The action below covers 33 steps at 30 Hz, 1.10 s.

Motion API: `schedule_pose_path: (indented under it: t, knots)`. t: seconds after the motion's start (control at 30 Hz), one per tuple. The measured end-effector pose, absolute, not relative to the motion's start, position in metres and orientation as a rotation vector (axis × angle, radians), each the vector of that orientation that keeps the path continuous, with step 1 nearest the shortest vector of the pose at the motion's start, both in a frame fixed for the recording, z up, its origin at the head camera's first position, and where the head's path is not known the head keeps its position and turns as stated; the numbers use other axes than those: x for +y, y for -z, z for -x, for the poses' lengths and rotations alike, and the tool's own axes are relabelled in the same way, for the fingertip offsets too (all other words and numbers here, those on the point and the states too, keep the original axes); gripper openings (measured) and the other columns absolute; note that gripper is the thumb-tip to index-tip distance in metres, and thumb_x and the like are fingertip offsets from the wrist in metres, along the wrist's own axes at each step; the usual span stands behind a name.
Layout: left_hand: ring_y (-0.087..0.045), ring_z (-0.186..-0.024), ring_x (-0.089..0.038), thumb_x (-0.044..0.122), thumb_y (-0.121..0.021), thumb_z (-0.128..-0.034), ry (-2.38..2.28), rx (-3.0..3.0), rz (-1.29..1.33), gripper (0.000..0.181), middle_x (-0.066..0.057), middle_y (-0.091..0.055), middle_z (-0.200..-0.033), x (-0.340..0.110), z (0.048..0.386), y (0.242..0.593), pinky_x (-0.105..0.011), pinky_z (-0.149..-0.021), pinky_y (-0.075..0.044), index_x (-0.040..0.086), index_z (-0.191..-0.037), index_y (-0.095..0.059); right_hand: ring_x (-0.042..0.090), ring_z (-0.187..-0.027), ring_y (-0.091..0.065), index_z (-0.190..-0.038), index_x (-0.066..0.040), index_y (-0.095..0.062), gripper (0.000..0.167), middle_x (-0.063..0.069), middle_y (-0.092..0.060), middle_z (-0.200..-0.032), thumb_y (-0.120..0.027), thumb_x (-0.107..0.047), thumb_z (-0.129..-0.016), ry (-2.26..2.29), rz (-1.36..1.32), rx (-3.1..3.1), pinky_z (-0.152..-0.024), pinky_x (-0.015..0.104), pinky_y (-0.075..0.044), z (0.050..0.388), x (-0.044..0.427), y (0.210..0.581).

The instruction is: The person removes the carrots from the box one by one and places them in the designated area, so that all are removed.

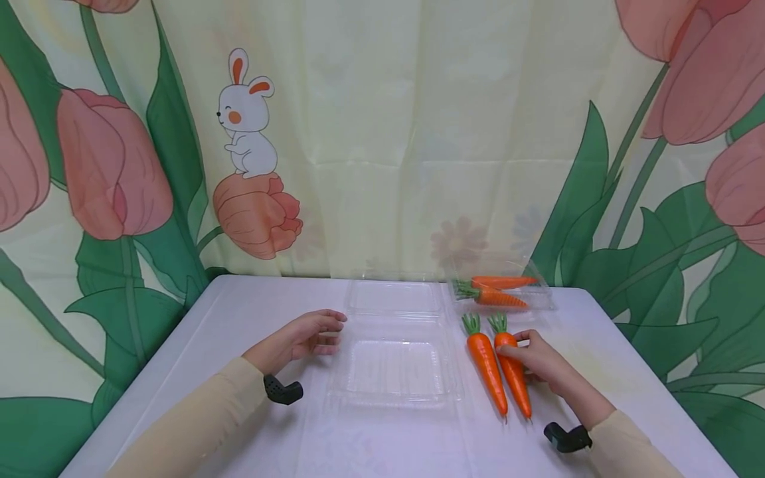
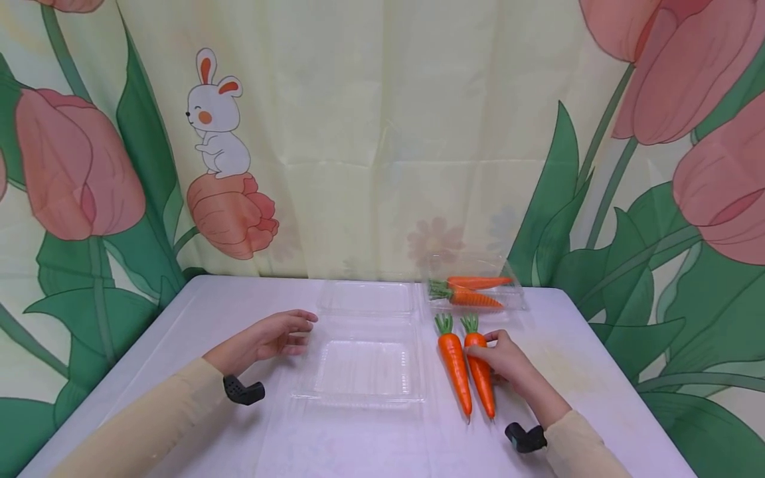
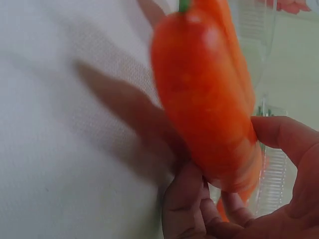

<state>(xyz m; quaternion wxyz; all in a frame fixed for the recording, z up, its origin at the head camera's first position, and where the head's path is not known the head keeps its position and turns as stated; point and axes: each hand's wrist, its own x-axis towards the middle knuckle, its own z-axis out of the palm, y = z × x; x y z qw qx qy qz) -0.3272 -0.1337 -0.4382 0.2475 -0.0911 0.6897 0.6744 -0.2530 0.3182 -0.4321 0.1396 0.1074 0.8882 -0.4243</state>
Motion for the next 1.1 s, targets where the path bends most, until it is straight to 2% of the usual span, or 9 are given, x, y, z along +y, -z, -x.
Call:
schedule_pose_path:
  t: [0.43, 0.7, 1.1]
  knots:
    - [-0.062, -0.081, -0.017, 0.012, -0.061, -0.1004, -1.85, 1.856, 0.264, 0.027, -0.01, -0.058, -0.111, -0.1303, 0.3276, 0.4358, -0.028, -0.069, -0.064, 0.006, -0.126, -0.059, 0.027, -0.09, -0.057, -0.138, 0.008, -0.027, 0.077, 0.031, -0.051, -0.123, -0.069, -0.041, -0.096, 1.217, -0.331, 2.594, -0.071, 0.031, -0.058, 0.2562, 0.3185, 0.4369]
    - [-0.061, -0.08, -0.016, 0.011, -0.061, -0.1005, -1.858, 1.849, 0.253, 0.026, -0.009, -0.058, -0.11, -0.1305, 0.3272, 0.4359, -0.028, -0.068, -0.064, 0.005, -0.126, -0.059, 0.03, -0.095, -0.058, -0.137, 0.008, -0.028, 0.083, 0.029, -0.054, -0.12, -0.069, -0.05, -0.095, 1.205, -0.323, 2.609, -0.073, 0.031, -0.057, 0.2562, 0.3184, 0.437]
    - [-0.061, -0.08, -0.016, 0.012, -0.062, -0.1001, -1.862, 1.84, 0.261, 0.028, -0.009, -0.058, -0.111, -0.1322, 0.3278, 0.4372, -0.028, -0.069, -0.064, 0.005, -0.127, -0.059, 0.03, -0.094, -0.058, -0.137, 0.008, -0.029, 0.077, 0.03, -0.054, -0.119, -0.064, -0.048, -0.099, 1.197, -0.312, 2.615, -0.074, 0.032, -0.059, 0.2554, 0.3174, 0.4335]
